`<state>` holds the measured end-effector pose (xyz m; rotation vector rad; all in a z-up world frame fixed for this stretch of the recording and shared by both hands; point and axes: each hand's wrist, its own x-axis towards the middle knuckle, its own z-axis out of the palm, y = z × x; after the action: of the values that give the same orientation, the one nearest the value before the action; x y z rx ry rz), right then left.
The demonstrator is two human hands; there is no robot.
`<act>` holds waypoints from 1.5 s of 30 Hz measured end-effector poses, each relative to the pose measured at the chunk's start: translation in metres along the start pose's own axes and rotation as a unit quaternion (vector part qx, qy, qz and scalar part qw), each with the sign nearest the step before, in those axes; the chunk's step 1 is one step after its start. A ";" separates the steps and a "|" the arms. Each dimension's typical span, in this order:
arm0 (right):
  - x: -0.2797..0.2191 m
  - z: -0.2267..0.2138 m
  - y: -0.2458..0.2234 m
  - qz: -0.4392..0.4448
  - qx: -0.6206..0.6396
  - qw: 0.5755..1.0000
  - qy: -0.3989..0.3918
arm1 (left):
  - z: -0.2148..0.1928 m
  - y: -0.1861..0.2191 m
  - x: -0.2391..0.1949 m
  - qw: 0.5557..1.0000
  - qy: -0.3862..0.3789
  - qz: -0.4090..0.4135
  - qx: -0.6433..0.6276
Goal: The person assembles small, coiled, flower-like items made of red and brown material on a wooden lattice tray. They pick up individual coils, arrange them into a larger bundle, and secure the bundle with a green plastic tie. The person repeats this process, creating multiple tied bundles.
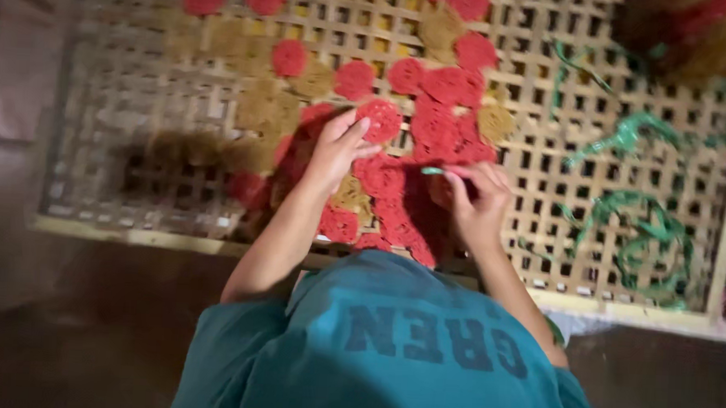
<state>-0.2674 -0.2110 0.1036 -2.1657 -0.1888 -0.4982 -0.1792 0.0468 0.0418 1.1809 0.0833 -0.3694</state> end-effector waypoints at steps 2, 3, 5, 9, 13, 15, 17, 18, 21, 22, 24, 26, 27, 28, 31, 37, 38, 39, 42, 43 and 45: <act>0.004 0.002 -0.005 0.011 -0.013 1.000 0.005 | 0.015 -0.014 -0.001 0.999 -0.027 -0.031 -0.024; 0.005 0.003 -0.007 0.005 -0.015 1.000 0.008 | 0.020 -0.021 -0.003 0.998 -0.038 -0.046 -0.037; 0.006 0.004 -0.012 -0.013 -0.016 1.000 0.012 | 0.029 -0.030 -0.006 0.997 -0.064 -0.047 -0.021; 0.008 0.007 -0.018 -0.035 -0.037 0.998 0.024 | 0.041 -0.032 -0.012 0.997 -0.074 -0.028 0.020; 0.009 0.008 -0.022 -0.052 -0.068 0.996 0.021 | 0.054 -0.021 -0.022 0.995 -0.068 0.000 0.070; 0.009 0.009 -0.024 -0.062 -0.087 0.994 0.018 | 0.060 -0.014 -0.026 0.995 -0.048 0.015 0.087; 0.008 0.010 -0.025 -0.068 -0.108 0.992 0.020 | 0.064 -0.007 -0.029 0.993 -0.049 0.024 0.103; 0.008 0.009 -0.026 -0.070 -0.111 0.991 0.020 | 0.066 -0.004 -0.030 0.992 -0.050 0.029 0.111; 0.008 0.010 -0.025 -0.075 -0.123 0.989 0.019 | 0.068 0.004 -0.032 0.991 -0.047 0.026 0.125; 0.009 0.010 -0.024 -0.077 -0.128 0.989 0.018 | 0.069 0.006 -0.032 0.990 -0.043 0.031 0.134; 0.008 0.011 -0.022 -0.083 -0.135 0.987 0.012 | 0.071 0.009 -0.034 0.987 -0.035 0.039 0.151; 0.007 0.011 -0.020 -0.090 -0.137 0.986 0.004 | 0.074 0.012 -0.037 0.984 -0.031 0.054 0.168; 0.007 0.011 -0.019 -0.094 -0.142 0.985 0.003 | 0.076 0.013 -0.038 0.982 -0.029 0.063 0.176; 0.007 0.011 -0.018 -0.098 -0.146 0.984 0.002 | 0.079 0.015 -0.038 0.981 -0.033 0.065 0.181; 0.006 0.012 -0.018 -0.098 -0.148 0.984 -0.003 | 0.087 0.023 -0.043 0.971 -0.038 0.076 0.222; 0.009 0.011 -0.017 -0.084 -0.130 0.988 0.017 | 0.093 0.034 -0.051 0.926 -0.037 0.062 0.371; 0.009 0.011 -0.017 -0.084 -0.119 0.989 0.023 | 0.093 0.033 -0.050 0.927 -0.032 0.044 0.372; 0.010 0.011 -0.017 -0.084 -0.121 0.989 0.026 | 0.092 0.032 -0.049 0.927 -0.027 0.027 0.372; 0.008 0.010 -0.018 -0.083 -0.118 0.989 0.034 | 0.088 0.021 -0.045 0.971 -0.068 0.076 0.216; 0.007 0.010 -0.018 -0.083 -0.113 0.989 0.036 | 0.086 0.018 -0.043 0.972 -0.063 0.070 0.216; 0.006 0.010 -0.017 -0.084 -0.103 0.990 0.041 | 0.082 0.011 -0.040 0.973 -0.053 0.059 0.216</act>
<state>-0.2639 -0.1930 0.1134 -2.3362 -0.2862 -0.7305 -0.2233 -0.0154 0.0934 1.5859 -0.1694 -0.3537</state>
